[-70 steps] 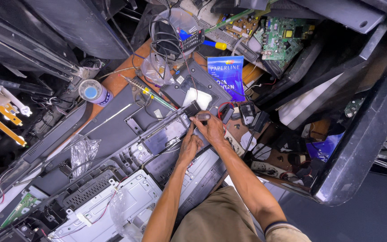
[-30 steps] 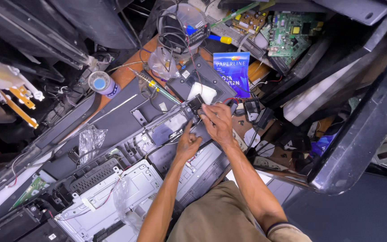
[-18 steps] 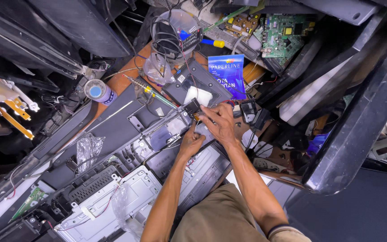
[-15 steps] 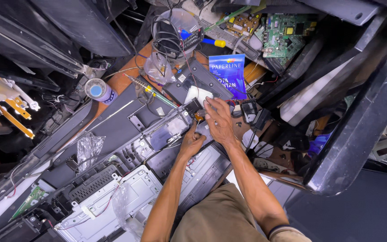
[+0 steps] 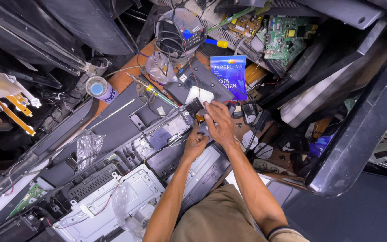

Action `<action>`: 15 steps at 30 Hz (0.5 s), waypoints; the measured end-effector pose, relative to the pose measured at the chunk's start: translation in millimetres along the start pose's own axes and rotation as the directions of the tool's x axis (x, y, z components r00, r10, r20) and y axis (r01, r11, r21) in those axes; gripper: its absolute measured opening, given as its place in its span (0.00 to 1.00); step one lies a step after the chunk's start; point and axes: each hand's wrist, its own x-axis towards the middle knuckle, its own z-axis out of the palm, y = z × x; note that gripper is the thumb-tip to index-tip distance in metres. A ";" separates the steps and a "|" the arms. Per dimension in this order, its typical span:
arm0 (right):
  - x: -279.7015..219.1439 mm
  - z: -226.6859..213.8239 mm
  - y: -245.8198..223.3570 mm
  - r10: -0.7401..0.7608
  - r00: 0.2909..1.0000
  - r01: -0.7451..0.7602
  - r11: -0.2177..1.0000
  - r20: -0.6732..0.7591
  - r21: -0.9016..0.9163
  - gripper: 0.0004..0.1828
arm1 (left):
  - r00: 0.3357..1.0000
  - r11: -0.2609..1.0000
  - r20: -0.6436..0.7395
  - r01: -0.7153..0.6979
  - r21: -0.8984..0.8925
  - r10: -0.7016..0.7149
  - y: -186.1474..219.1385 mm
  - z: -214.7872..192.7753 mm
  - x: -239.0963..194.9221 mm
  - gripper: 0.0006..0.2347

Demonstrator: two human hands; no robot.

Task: The person uses a screwdriver to remove screws from a disassembled electronic device, likely a television or monitor. They carefully manipulate internal components and wires while working on the device's chassis.

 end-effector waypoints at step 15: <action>8.8 -7.4 -5.6 0.000 1.000 0.000 1.000 0.003 0.012 0.18 | 0.999 0.999 -0.031 -0.038 -0.040 0.036 5.6 0.8 -3.7 0.30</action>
